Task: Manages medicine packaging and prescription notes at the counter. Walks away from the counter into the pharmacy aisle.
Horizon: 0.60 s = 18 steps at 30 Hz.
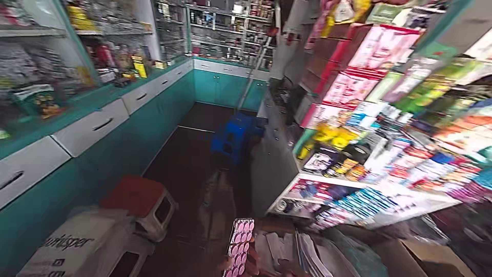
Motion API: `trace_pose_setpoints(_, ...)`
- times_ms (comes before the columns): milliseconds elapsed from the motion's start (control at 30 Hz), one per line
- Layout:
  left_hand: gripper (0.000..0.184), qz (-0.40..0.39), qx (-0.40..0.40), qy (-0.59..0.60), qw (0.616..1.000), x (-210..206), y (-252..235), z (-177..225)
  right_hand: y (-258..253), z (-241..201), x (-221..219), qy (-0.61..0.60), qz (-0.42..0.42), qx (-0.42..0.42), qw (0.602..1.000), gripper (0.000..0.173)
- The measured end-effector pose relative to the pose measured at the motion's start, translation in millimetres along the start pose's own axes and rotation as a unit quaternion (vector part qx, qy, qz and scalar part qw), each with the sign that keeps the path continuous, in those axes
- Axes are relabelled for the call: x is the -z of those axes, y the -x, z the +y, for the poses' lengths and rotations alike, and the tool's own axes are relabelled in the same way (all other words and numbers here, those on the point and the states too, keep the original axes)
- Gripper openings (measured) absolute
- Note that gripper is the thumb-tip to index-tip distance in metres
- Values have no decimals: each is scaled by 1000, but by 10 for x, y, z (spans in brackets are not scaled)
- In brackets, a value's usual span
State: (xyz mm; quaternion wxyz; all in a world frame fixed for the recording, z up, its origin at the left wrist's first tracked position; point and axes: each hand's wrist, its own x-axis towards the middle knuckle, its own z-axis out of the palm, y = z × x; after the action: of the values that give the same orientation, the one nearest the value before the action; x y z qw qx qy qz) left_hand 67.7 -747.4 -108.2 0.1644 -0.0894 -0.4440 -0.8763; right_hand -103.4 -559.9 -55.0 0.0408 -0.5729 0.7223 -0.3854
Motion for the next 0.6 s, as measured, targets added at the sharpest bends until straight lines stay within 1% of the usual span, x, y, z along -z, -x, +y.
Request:
trace_pose_setpoints(67, 68, 86, 3, -117, 989, 255, 62, 375, -582, -48, -393, -60, -31, 29, 997, 38)
trace_pose_setpoints(100, 70, 115, -1, -193, 974, 397, 102, 530, -846, -90, -576, -96, -49, 33, 994, 43)
trace_pose_setpoints(167, 79, 177, -2, -331, 927, 710, 109, 772, -1373, -161, -867, -157, -81, 27, 984, 53)
trace_pose_setpoints(233, 81, 251, 9, -427, 868, 1001, 0, 982, -1894, -165, -1132, -211, -118, 7, 970, 56)
trace_pose_setpoints(267, 83, 276, 16, -457, 846, 1192, -76, 1079, -2152, -136, -1282, -227, -136, -6, 964, 56)
trace_pose_setpoints(300, 84, 291, 13, -490, 822, 1424, -154, 1151, -2405, -97, -1451, -236, -144, -22, 961, 55)
trace_pose_setpoints(367, 85, 302, -17, -558, 773, 2026, -347, 1269, -2949, 7, -1818, -246, -148, -40, 957, 48)
trace_pose_setpoints(433, 85, 315, -37, -619, 718, 2566, -609, 1447, -3522, 154, -2136, -240, -150, -34, 959, 44)
trace_pose_setpoints(500, 83, 322, -55, -663, 674, 3066, -940, 1700, -4140, 371, -2429, -241, -148, -17, 959, 40)
trace_pose_setpoints(567, 81, 329, -56, -689, 643, 3518, -1321, 2050, -4831, 557, -2666, -254, -153, -6, 955, 36)
trace_pose_setpoints(600, 81, 335, -49, -693, 637, 3736, -1501, 2240, -5169, 605, -2766, -261, -158, -8, 952, 35)
